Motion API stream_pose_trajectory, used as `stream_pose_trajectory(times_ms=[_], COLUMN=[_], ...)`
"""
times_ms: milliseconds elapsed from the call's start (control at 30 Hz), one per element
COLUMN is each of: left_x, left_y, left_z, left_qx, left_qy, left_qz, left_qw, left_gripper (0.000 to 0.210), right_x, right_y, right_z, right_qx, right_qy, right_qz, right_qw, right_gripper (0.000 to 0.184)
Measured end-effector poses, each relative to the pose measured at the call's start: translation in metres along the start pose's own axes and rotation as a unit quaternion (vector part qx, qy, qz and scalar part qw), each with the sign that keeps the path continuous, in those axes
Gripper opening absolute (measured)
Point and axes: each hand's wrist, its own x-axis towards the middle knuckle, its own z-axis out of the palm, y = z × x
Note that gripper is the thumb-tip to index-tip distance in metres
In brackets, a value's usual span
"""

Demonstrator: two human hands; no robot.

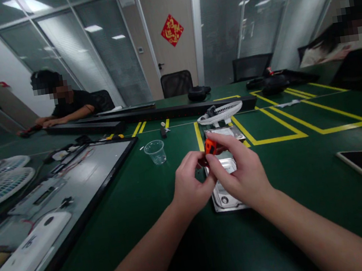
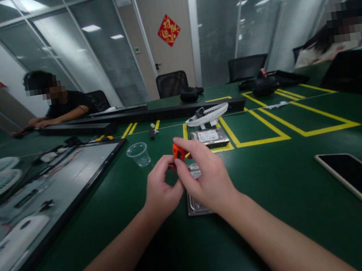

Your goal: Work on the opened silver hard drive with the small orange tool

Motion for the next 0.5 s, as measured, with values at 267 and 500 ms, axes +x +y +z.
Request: stream_pose_trajectory(times_ms=[267,500], left_x=[-0.0007,-0.0012], left_y=[-0.0012,-0.0002], left_z=[-0.0003,0.0001], left_qx=[-0.015,-0.007], left_qy=[-0.009,-0.006], left_qz=[-0.007,-0.010], left_qw=[1.000,1.000], left_gripper=[0.012,0.014], right_x=[0.0006,-0.0006], right_y=[-0.0008,0.0003], right_z=[-0.0015,-0.0001], right_qx=[0.004,0.005], right_qy=[0.001,-0.012], right_qz=[-0.003,-0.002], right_qw=[1.000,1.000], right_gripper=[0.043,0.046])
